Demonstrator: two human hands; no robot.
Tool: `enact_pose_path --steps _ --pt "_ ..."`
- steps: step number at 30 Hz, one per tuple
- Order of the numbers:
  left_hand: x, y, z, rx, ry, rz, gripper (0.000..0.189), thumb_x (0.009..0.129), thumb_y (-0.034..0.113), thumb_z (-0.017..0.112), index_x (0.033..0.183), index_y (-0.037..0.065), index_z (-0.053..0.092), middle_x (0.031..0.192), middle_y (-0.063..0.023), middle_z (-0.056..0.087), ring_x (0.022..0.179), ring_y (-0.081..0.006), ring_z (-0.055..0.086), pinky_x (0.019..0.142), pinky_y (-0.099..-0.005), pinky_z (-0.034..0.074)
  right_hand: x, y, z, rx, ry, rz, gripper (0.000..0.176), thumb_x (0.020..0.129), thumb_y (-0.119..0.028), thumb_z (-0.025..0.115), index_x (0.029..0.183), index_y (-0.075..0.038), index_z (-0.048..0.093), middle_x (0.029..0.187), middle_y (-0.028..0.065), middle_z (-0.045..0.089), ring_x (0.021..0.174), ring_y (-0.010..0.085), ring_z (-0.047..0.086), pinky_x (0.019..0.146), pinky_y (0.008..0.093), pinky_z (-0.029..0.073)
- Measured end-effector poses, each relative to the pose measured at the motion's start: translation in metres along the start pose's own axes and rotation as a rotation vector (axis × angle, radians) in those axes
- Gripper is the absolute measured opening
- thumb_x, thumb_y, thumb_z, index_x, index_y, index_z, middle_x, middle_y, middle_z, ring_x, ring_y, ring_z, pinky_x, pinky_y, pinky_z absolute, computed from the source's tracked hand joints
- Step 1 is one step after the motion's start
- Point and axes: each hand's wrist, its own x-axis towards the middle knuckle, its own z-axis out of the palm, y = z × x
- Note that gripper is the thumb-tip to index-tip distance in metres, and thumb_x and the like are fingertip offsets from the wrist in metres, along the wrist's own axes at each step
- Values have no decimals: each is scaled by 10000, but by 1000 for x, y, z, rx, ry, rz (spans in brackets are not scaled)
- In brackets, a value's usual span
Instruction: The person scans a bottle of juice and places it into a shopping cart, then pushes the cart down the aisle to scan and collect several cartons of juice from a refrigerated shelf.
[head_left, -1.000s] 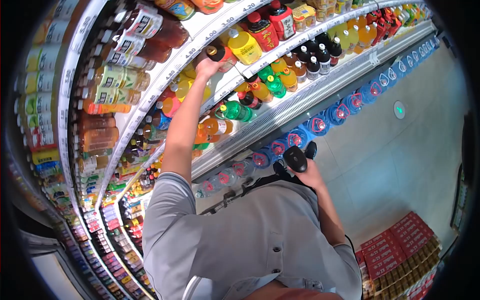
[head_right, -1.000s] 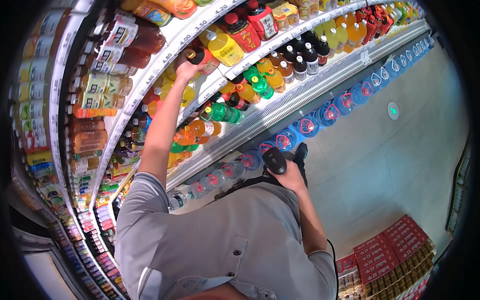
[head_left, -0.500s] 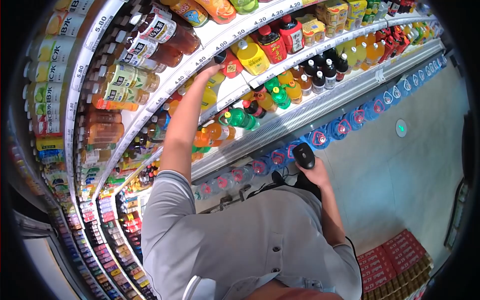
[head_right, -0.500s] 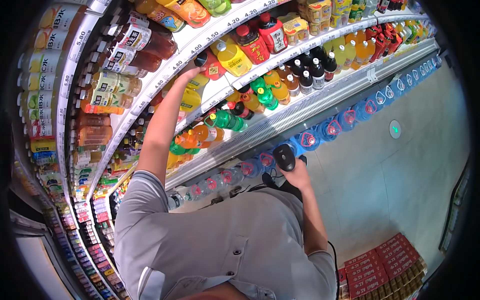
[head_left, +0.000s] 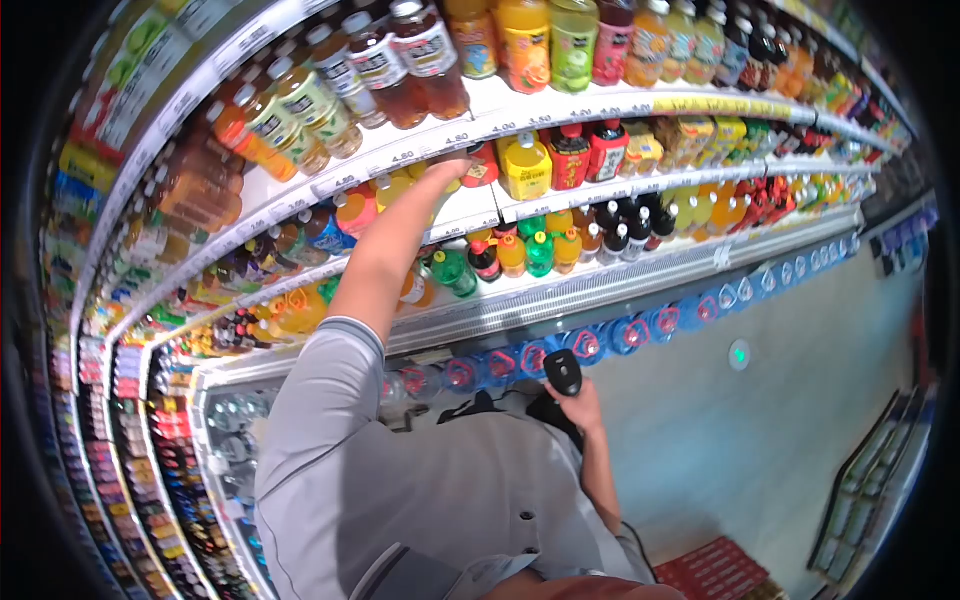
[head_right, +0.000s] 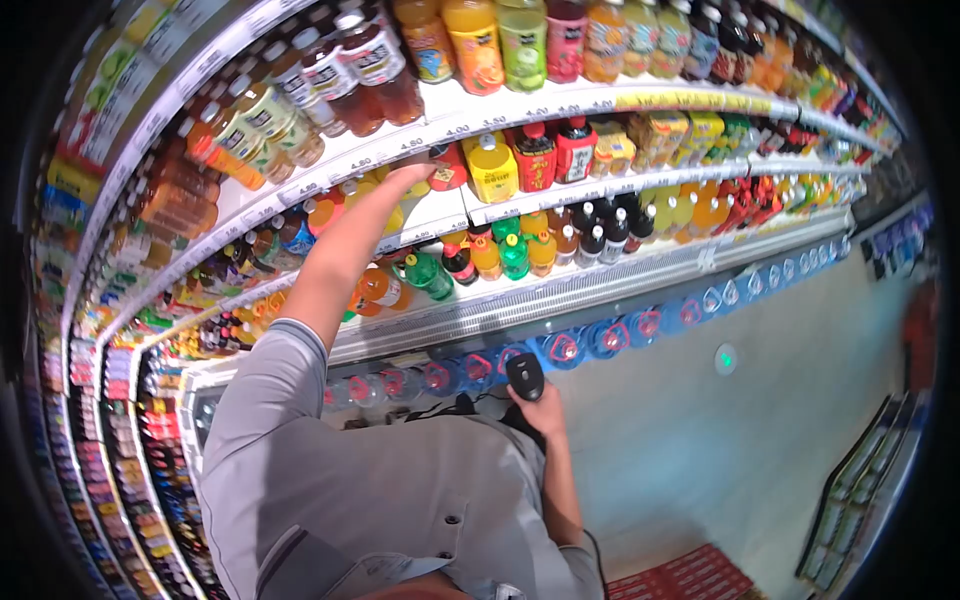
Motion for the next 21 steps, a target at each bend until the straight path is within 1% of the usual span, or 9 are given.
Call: enact_pose_path --steps 1,5,6,7,8,11,15,18,21 --pt "-7 5 -4 -36 -37 -12 859 790 548 787 1424 56 483 1412 -220 532 1308 -387 513 1089 -476 418 -1 0 2 -10 -20 -9 214 846 -192 819 914 -3 743 775 0 705 726 71 595 674 315 513" --pt "-67 38 7 -11 235 -108 729 812 360 760 1380 -17 503 1386 -294 524 1301 -402 511 1100 -504 399 -9 -3 19 -50 -23 17 249 843 -237 826 818 -15 716 593 -19 589 583 65 516 539 318 446" --pt "-103 47 16 -99 357 20 672 831 281 693 1376 -66 508 1388 -335 509 1351 -446 457 1172 -536 310 -12 -7 22 -85 -54 67 247 844 -237 825 832 -13 721 617 -11 611 603 70 533 559 322 461" --pt "-141 56 41 -84 699 166 671 857 272 668 1412 -51 474 1431 -325 461 1360 -463 427 1191 -558 262 -15 -16 26 -119 -75 120 246 846 -237 824 847 -11 725 641 -4 633 623 74 550 579 326 477" --pt "-182 60 60 -119 509 147 682 868 257 668 1440 -40 446 1495 -321 383 1386 -465 391 1187 -554 277 -18 -16 32 -136 -75 40 237 846 -227 823 876 -11 731 683 10 660 654 82 569 614 330 495" --pt "-307 26 140 -411 313 324 593 842 202 712 1365 -8 528 1460 -275 437 1360 -454 419 1149 -509 348 -21 -1 45 -153 -120 -62 234 834 -185 829 967 -14 742 823 52 731 755 101 623 722 332 532" --pt "-481 -55 240 -399 80 -90 416 836 195 669 1205 5 638 1326 -249 530 1258 -425 503 1079 -505 416 -24 31 62 -330 -268 -77 231 823 -133 827 1011 -25 748 896 63 758 808 95 656 741 310 531" --pt "-576 -97 235 -210 -132 -407 387 846 200 624 1175 -3 647 1346 -258 516 1286 -427 479 1112 -527 376 -28 39 86 -327 -457 -110 241 820 -150 836 1000 -18 746 875 36 746 803 75 632 730 298 525" --pt "-647 -136 240 -104 -230 -604 408 857 219 587 1190 -11 638 1381 -270 491 1363 -443 409 1156 -567 299 -38 -29 128 -292 -561 31 215 825 -164 833 960 -22 744 792 6 701 744 67 594 674 295 511"
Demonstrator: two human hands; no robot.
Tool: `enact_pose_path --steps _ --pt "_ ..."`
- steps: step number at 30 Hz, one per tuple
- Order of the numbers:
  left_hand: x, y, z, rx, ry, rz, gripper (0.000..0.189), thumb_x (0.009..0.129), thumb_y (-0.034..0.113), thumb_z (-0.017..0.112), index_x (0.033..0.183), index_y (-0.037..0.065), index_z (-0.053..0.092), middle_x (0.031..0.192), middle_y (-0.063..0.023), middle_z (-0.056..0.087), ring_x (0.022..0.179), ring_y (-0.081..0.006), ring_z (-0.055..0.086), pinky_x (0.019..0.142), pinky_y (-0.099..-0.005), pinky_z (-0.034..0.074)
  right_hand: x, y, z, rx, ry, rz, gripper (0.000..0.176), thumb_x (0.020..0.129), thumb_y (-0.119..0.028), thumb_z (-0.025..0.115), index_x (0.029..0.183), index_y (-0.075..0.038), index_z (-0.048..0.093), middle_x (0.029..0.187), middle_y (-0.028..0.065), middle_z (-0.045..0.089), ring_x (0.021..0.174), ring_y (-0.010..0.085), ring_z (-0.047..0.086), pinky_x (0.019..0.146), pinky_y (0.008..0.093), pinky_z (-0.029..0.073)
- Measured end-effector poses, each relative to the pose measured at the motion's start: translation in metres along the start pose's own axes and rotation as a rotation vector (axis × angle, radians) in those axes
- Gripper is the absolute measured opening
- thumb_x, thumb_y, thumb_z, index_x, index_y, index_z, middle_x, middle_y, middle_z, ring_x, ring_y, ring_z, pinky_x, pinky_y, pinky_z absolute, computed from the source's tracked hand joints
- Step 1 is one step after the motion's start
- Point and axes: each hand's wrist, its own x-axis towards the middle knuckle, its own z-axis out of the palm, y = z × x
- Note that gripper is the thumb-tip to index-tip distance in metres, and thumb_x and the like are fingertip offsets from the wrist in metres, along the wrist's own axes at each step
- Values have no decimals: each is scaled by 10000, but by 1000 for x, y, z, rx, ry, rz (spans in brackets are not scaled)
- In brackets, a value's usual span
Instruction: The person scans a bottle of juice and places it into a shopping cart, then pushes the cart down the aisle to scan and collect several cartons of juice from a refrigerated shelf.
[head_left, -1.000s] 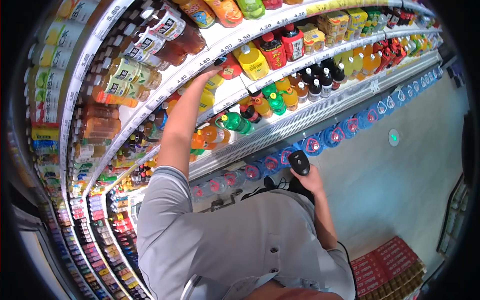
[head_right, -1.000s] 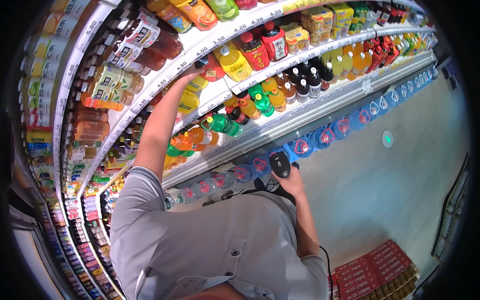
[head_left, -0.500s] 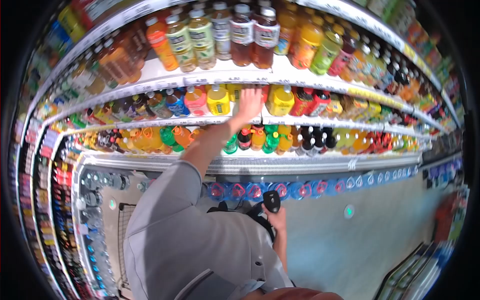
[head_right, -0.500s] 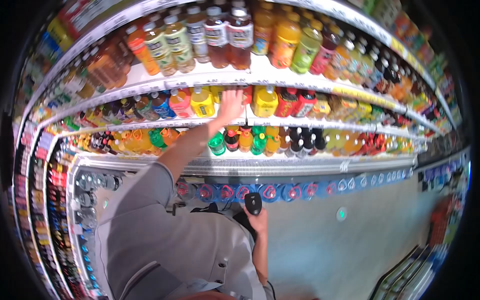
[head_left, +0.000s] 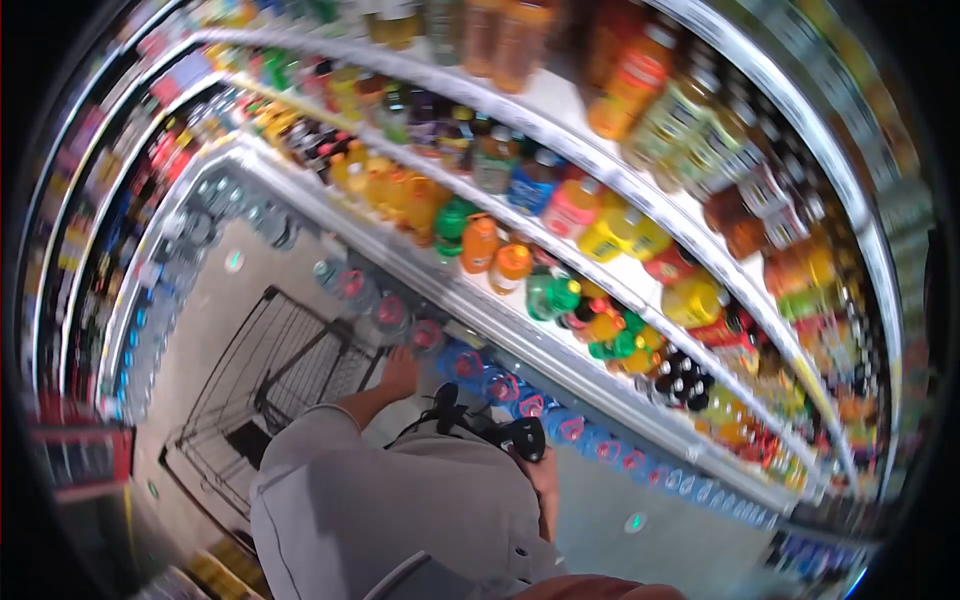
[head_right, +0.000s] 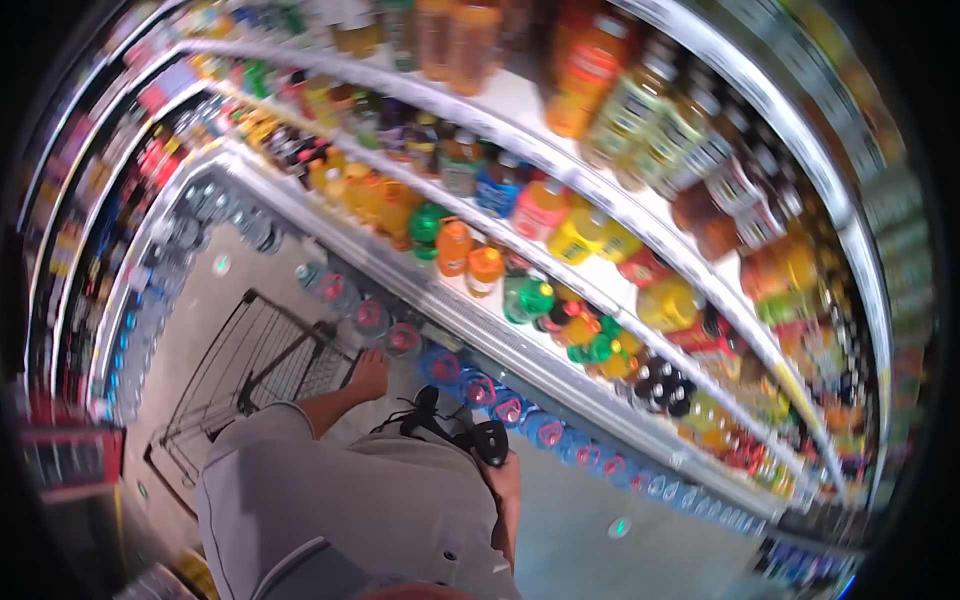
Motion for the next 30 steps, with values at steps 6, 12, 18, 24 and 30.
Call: enact_pose_path --steps 6,12,18,24,30 --pt "-13 -65 46 -558 403 -376 518 795 135 608 1284 -30 562 1436 -250 458 1405 -408 375 1179 -541 283 60 -49 44 -343 -223 -95 274 815 -277 831 891 -33 732 651 1 619 594 75 522 530 334 433" --pt "-137 -60 -23 -363 525 -529 515 810 146 601 1284 -52 564 1439 -252 459 1375 -442 407 1176 -548 287 81 -121 86 -579 -520 -289 298 815 -275 821 943 -20 736 735 83 706 702 111 627 646 368 518" --pt "-249 -56 55 65 370 -834 534 832 257 638 1308 17 618 1398 -177 514 1349 -399 437 1167 -521 272 50 -123 94 -787 -728 -361 414 793 -326 847 1083 -47 751 937 143 770 880 202 733 762 378 550" --pt "-239 -37 24 -449 190 -1062 513 802 361 684 1241 95 693 1446 -210 485 1350 -401 433 1152 -558 287 4 -48 61 -703 -785 -341 494 722 -383 889 1065 -54 752 926 128 760 843 200 726 737 374 547" --pt "-281 -18 58 -460 250 -819 591 787 467 709 1228 74 700 1381 -205 542 1337 -408 451 1076 -520 404 -18 44 78 -451 -853 -332 408 704 -337 907 987 -76 771 833 50 729 735 131 667 648 338 514"
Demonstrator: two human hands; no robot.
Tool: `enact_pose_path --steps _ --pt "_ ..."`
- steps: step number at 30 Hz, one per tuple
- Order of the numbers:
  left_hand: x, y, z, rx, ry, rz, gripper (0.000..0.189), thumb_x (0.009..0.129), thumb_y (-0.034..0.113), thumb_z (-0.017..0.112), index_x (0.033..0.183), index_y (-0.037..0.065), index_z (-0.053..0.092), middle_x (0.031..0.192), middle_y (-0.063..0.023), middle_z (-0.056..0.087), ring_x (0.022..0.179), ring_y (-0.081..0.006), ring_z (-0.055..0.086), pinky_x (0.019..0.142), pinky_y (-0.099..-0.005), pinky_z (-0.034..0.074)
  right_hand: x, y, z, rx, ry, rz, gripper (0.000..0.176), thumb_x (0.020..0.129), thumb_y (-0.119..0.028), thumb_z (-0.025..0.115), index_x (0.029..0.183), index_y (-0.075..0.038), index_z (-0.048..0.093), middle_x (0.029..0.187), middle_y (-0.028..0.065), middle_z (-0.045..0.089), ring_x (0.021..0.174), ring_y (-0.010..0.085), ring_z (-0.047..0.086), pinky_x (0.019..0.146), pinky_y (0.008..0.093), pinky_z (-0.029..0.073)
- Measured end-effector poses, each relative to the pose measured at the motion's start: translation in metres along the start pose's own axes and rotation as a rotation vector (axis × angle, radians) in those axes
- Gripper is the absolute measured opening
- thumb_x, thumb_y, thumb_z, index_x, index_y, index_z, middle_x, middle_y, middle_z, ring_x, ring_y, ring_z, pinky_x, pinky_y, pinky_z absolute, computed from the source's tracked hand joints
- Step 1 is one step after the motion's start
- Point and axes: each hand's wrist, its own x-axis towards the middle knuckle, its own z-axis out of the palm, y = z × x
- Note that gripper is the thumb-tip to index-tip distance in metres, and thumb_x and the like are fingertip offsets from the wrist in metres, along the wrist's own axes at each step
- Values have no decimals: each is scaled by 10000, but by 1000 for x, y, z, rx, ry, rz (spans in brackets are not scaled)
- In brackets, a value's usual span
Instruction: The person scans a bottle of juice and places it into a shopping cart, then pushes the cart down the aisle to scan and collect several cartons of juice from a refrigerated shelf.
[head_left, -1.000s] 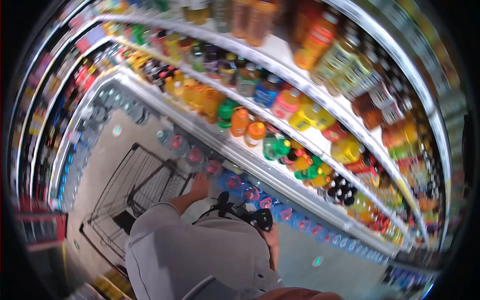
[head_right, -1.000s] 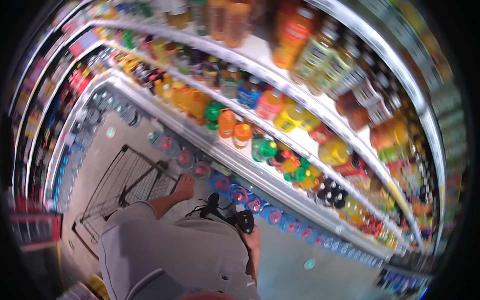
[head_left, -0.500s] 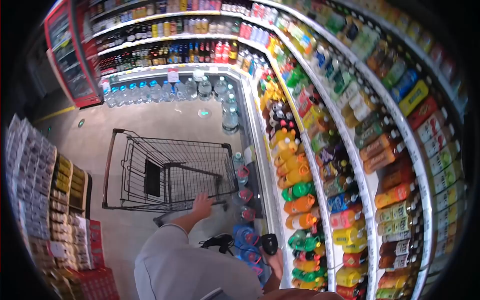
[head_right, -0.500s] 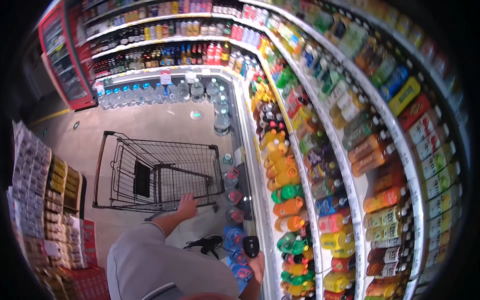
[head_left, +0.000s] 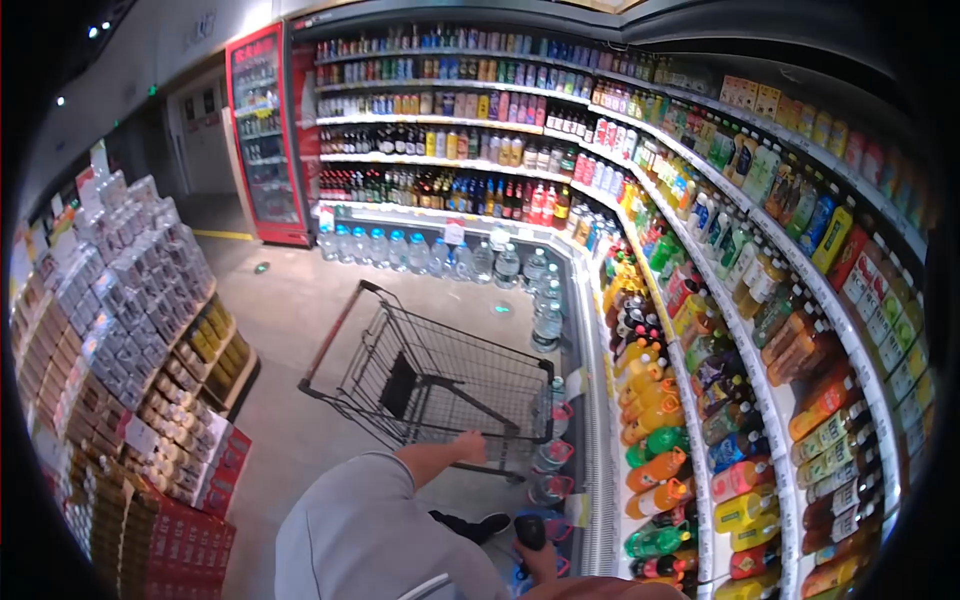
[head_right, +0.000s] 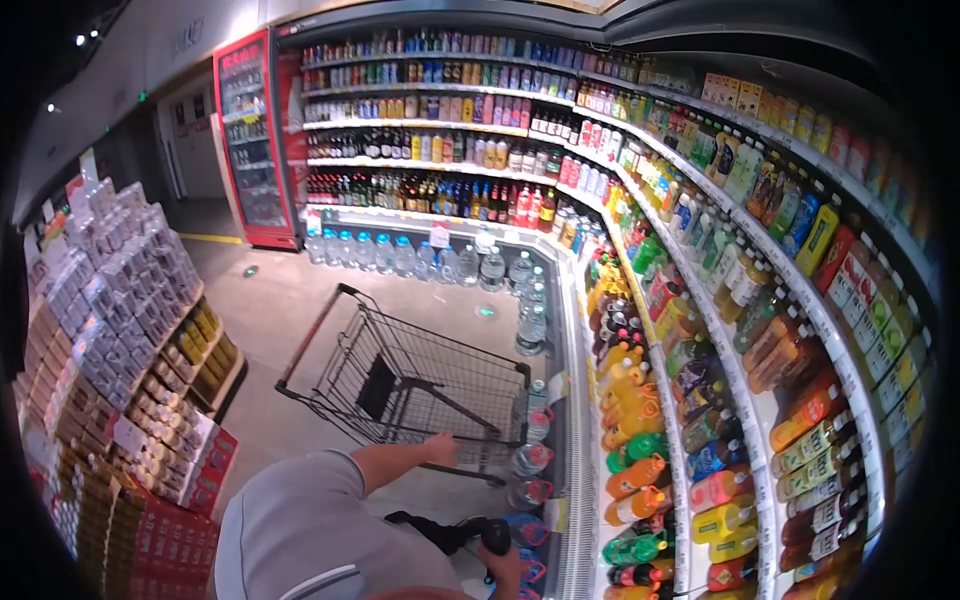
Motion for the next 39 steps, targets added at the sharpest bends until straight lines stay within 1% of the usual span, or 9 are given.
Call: enact_pose_path --steps 4,8,12,14,17,19,24,33,39 --pt "-61 -37 -20 -230 -52 47 544 769 414 728 1179 58 706 1398 -233 528 1343 -426 437 1063 -508 432 -10 -33 39 183 -22 -66 354 728 -287 906 952 -51 767 771 18 711 681 123 647 636 328 510" --pt "-135 -100 -86 510 520 164 486 728 339 745 1122 58 692 1284 -212 578 1315 -394 486 1102 -514 395 6 10 80 230 -19 -63 384 743 -318 908 974 -49 759 816 8 724 687 130 657 654 331 533" --pt "-171 -199 -157 524 525 -305 546 776 293 721 1273 87 630 1434 -224 484 1440 -403 354 1190 -588 248 -15 13 89 133 -105 -37 381 746 -325 909 978 -66 753 831 15 728 705 139 668 661 330 541" --pt "-200 -247 -176 573 735 -448 543 821 272 681 1333 105 607 1526 -203 409 1465 -396 339 1187 -641 205 -29 5 97 95 -149 -70 433 716 -349 926 999 -64 765 888 46 746 759 135 674 684 354 541" --pt "-250 -289 -201 345 659 -681 537 862 244 636 1384 125 593 1568 -182 372 1452 -411 366 1173 -697 166 -41 -4 106 25 -134 -120 398 739 -346 909 987 -68 768 856 45 743 749 130 674 684 358 542" --pt "-268 -337 -194 131 178 -808 526 892 264 596 1391 97 595 1639 -158 276 1429 -429 394 1181 -641 240 -43 3 121 -12 -83 -113 374 753 -333 899 982 -68 769 855 47 744 751 133 681 686 350 545" --pt "-299 -397 -127 -34 253 -688 503 926 298 515 1335 31 634 1684 -136 172 1378 -430 437 1091 -499 436 -57 -5 191 212 74 -16 337 832 -273 845 1058 -71 696 782 64 729 588 172 670 536 338 536" --pt "-322 -429 -124 79 428 -495 598 949 554 522 1172 44 740 1632 -211 239 1358 -412 429 1044 -533 427 -80 -71 365 685 344 160 374 904 -255 783 1157 -54 594 767 78 623 652 184 621 544 335 495" --pt "-365 -428 -125 58 405 -447 851 777 809 591 1101 42 767 1590 -254 314 1248 -388 531 1003 -487 441 -66 -69 402 700 295 170 498 903 -333 786 1277 -104 550 936 77 626 765 214 635 638 350 516"
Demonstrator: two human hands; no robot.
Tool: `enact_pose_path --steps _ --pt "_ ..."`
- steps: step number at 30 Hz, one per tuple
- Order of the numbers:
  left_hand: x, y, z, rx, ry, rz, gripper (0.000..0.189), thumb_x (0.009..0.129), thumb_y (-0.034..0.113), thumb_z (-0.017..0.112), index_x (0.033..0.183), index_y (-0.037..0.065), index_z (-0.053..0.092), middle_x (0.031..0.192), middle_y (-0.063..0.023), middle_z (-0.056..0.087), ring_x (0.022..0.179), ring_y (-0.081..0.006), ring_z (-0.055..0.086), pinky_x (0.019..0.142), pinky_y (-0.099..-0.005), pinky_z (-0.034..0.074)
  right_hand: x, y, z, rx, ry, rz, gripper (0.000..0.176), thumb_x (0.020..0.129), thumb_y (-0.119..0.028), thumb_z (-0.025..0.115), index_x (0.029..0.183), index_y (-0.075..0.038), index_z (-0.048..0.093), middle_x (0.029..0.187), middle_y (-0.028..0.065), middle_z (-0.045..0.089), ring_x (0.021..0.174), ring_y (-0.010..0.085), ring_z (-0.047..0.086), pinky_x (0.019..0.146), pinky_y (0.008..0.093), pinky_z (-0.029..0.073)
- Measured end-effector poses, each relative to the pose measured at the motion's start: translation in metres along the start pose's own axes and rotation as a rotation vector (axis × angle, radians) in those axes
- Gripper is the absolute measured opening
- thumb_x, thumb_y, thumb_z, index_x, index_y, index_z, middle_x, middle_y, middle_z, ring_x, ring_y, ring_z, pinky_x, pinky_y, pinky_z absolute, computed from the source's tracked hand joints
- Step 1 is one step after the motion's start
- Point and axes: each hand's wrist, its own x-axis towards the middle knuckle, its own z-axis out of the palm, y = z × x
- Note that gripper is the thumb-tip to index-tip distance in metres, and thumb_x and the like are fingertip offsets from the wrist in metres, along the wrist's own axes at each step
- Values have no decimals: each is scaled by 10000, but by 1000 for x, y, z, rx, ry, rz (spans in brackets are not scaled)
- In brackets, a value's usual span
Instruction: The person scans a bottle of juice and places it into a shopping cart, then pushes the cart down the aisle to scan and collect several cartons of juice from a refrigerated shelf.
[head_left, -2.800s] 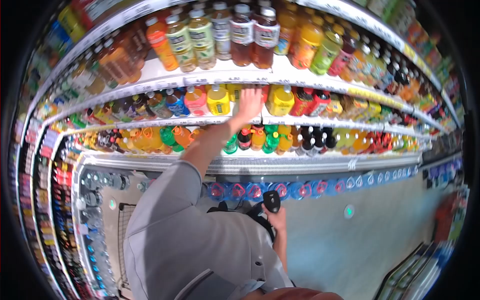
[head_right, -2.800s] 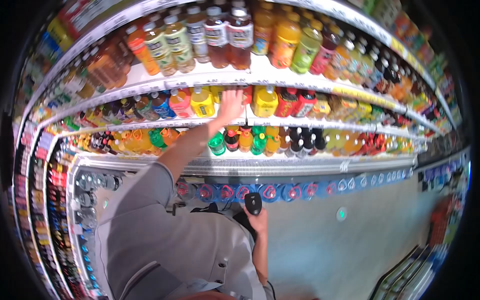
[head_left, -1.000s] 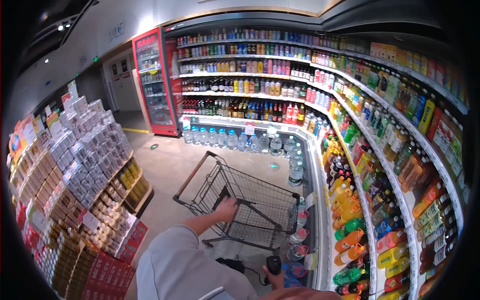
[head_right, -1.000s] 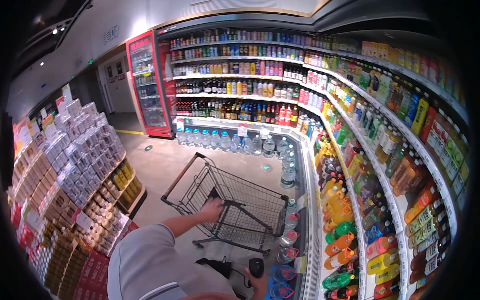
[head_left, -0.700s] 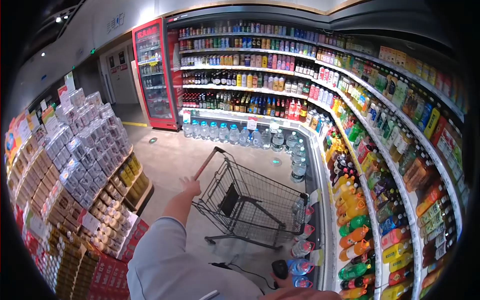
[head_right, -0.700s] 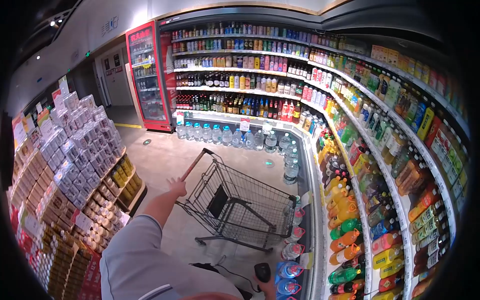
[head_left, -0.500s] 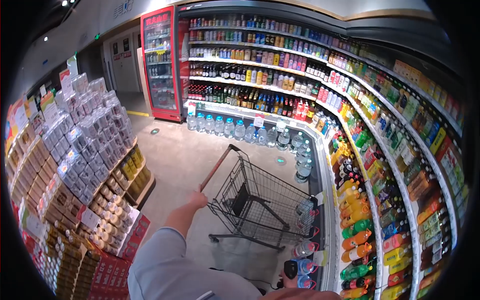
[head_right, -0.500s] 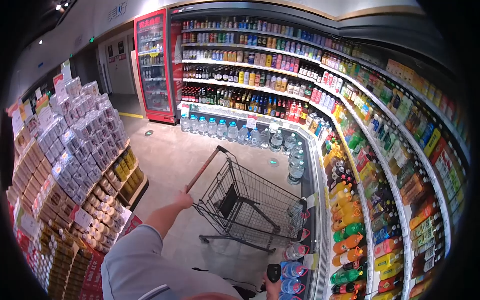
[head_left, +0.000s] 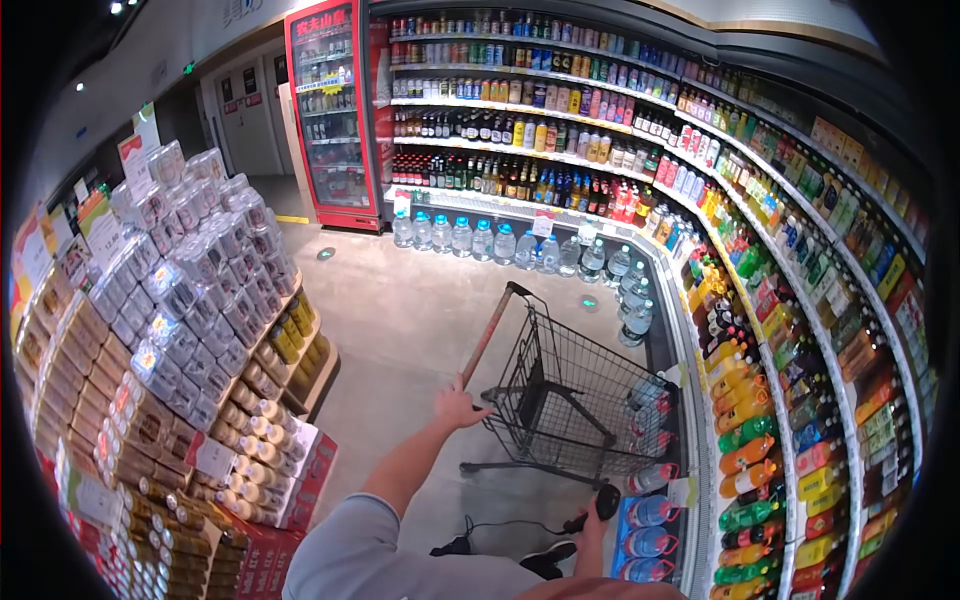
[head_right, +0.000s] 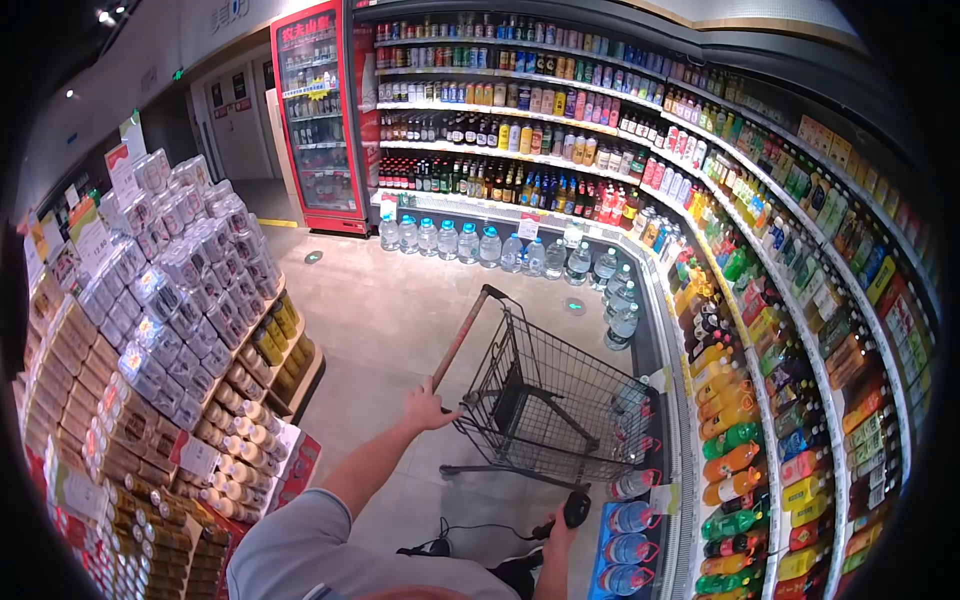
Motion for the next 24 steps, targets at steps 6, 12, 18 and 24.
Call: enact_pose_path --steps 6,12,18,24 --pt "-63 -20 11 29 77 69 688 791 659 701 1029 15 752 1538 -314 329 1234 -425 530 1031 -526 430 10 12 25 85 -15 -98 345 915 -363 771 1052 -90 611 739 19 548 651 157 554 607 332 457" --pt "-125 -44 17 -41 161 18 462 750 409 816 966 11 726 1540 -308 336 1153 -423 562 984 -532 468 9 32 46 -33 22 -29 304 913 -338 777 1019 -97 627 736 13 557 649 143 550 600 322 450" --pt "-178 -80 36 -71 245 6 435 733 379 817 891 -7 695 1481 -374 335 1065 -481 557 938 -537 487 36 52 56 -108 -2 -100 278 905 -314 787 955 -76 653 742 12 584 655 127 555 596 315 443" --pt "-246 -71 1 55 93 -129 582 739 427 816 1081 -25 685 1497 -435 263 1351 -544 357 1122 -602 326 31 41 113 -201 -103 -210 263 885 -278 800 942 -58 669 754 -8 607 661 111 551 610 304 444"
